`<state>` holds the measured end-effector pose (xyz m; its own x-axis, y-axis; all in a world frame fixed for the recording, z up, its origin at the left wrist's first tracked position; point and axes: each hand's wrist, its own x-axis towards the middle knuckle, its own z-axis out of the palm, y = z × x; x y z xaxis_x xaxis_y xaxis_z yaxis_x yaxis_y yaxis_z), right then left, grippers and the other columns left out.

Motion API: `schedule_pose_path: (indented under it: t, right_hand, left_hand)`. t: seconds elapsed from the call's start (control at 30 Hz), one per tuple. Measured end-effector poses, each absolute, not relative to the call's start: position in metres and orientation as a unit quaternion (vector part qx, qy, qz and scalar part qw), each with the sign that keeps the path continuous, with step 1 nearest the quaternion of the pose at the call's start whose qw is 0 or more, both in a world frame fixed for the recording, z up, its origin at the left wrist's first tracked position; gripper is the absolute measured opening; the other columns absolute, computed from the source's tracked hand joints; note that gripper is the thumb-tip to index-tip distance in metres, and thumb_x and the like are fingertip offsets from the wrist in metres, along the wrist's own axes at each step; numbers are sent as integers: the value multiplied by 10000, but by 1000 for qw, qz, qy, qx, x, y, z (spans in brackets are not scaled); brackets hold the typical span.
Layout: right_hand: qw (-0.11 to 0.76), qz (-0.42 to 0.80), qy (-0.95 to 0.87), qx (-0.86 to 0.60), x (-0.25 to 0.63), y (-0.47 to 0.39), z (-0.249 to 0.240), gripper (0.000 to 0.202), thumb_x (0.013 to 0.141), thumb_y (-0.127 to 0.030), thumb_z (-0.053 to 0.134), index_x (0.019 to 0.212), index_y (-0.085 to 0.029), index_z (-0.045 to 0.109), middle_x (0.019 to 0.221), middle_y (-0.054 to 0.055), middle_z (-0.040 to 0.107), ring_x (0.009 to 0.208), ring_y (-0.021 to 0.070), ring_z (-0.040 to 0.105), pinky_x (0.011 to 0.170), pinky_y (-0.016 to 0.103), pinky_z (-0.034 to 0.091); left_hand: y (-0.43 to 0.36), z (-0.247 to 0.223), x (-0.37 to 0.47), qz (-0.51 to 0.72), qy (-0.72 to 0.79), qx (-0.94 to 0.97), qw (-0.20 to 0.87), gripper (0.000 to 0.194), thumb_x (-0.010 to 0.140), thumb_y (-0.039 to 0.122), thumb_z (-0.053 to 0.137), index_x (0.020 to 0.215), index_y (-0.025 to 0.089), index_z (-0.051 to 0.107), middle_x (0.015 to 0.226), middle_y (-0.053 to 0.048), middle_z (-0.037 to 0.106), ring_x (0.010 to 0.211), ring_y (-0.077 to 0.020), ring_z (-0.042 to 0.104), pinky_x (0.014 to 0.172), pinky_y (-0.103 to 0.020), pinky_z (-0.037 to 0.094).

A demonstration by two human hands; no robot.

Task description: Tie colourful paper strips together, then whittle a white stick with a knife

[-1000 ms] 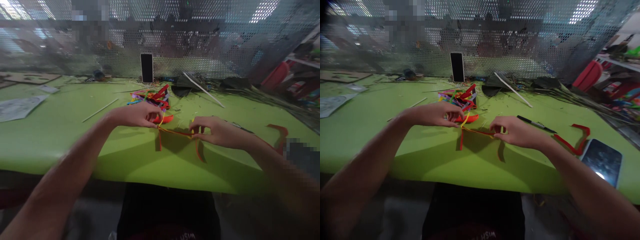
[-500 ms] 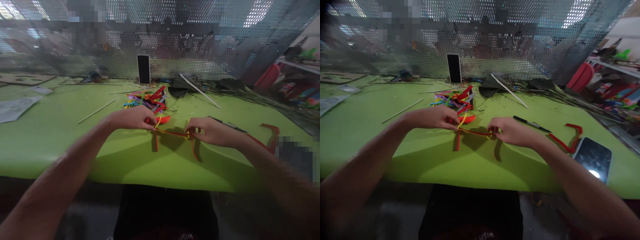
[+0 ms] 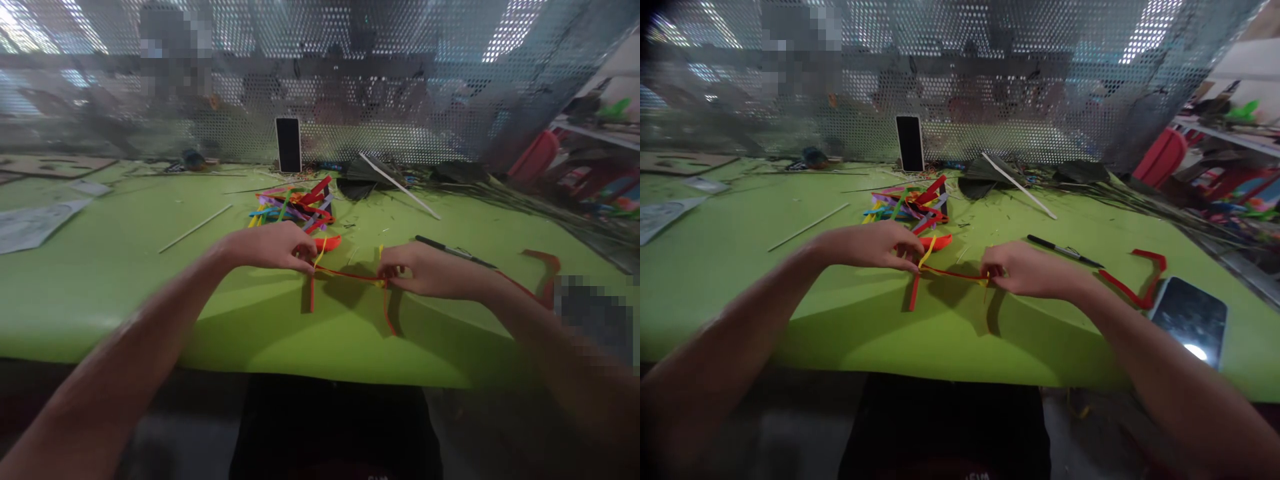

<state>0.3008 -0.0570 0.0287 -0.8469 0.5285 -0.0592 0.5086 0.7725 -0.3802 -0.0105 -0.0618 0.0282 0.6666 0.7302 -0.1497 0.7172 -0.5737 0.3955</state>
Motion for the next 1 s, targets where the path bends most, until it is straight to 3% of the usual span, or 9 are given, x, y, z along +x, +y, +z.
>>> schedule_pose_path:
  t: [0.27,0.63,1.0]
  right_hand:
    - [19,191,-943,-273,300,-56,31,189,884,-126,556,932,-198,724,901,50,722,771,157,628,721,281,428]
    - [5,186,-947,-261,299,-57,34,234,881,-129,558,927,-224,767,861,33,727,755,160,633,731,300,461]
    - [8,166,-947,-274,304,-57,33,253,848,-103,553,929,-232,755,888,40,736,793,184,652,751,310,455]
  left_hand:
    - [-64,27,-4,19,405,887,222,308,899,457,638,827,161,683,768,-26,694,700,-138,620,648,-246,395]
    - [-65,24,-2,19,391,873,292,230,877,387,687,857,158,688,773,-26,726,715,-141,672,652,-233,446]
    - [-66,27,-3,8,399,885,239,272,913,412,631,857,157,709,820,-43,743,746,-147,668,691,-244,431]
